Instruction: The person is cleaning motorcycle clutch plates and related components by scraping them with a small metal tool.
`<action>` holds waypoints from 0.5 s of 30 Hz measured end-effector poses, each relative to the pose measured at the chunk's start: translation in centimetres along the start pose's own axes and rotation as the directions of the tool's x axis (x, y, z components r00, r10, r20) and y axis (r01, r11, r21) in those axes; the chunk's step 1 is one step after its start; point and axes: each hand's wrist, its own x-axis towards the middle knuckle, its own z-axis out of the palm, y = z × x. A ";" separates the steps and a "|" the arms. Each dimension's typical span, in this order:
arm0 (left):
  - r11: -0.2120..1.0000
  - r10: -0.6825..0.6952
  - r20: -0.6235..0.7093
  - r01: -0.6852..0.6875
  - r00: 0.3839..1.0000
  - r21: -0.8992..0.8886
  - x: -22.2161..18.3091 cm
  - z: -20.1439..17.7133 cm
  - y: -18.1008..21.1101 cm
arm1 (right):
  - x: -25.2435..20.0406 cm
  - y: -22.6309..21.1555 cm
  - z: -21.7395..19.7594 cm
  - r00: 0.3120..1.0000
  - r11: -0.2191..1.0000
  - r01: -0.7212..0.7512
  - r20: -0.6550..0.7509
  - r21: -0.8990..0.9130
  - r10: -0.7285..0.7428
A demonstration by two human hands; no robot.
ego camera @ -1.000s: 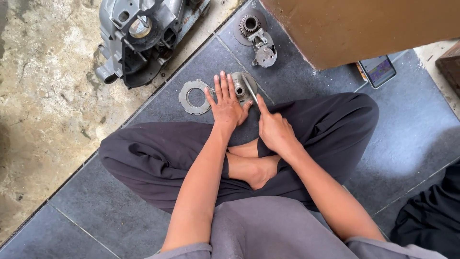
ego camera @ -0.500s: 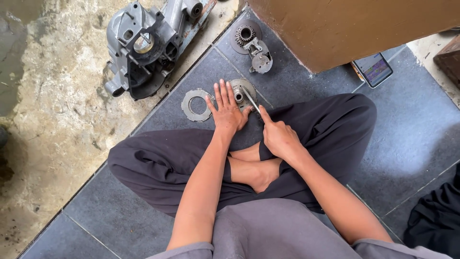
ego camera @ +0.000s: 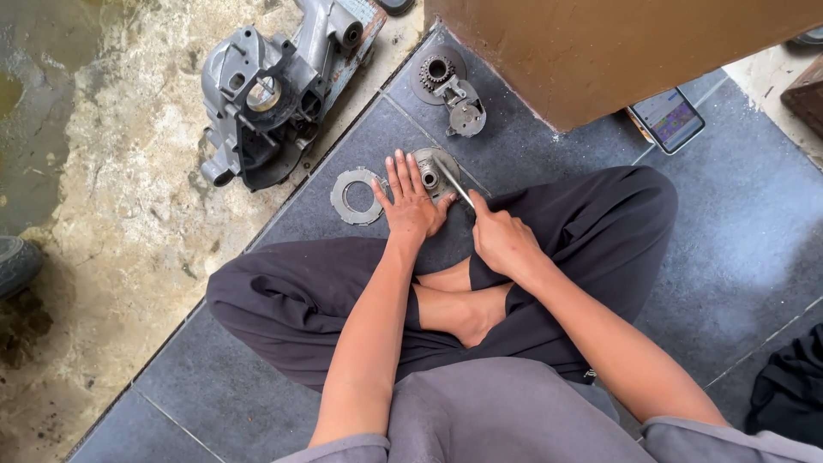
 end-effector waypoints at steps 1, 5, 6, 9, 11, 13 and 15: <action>1.000 -0.007 0.002 0.007 1.000 -0.005 0.1 -0.1 0.1 | 1.5 0.1 0.4 1.000 1.000 0.004 0.006 -0.005 -0.004; 1.000 0.003 0.006 -0.003 1.000 0.010 0.2 0.1 0.0 | 5.8 -0.4 1.5 0.998 0.999 0.035 -0.044 -0.035 -0.037; 1.000 0.003 0.010 -0.003 1.000 0.008 0.3 0.4 0.0 | 6.6 -0.7 1.4 0.997 0.999 0.046 -0.061 -0.022 -0.047; 1.000 0.007 0.015 -0.007 1.000 -0.010 -0.1 -0.2 0.1 | 5.6 -0.8 0.9 1.000 0.996 0.013 -0.018 -0.085 -0.014; 1.000 0.006 0.014 -0.006 1.000 -0.021 -0.4 -0.7 0.2 | 3.7 0.1 0.5 1.000 0.996 0.003 -0.002 -0.094 -0.003; 1.000 0.003 0.013 -0.003 1.000 -0.028 -0.4 -0.9 0.2 | 2.5 0.1 -0.1 1.000 0.995 -0.004 0.015 -0.099 0.006; 1.000 0.011 -0.006 -0.011 1.000 -0.027 -0.6 -0.6 0.2 | 1.7 -0.7 -0.8 1.000 0.993 0.011 0.028 -0.120 -0.007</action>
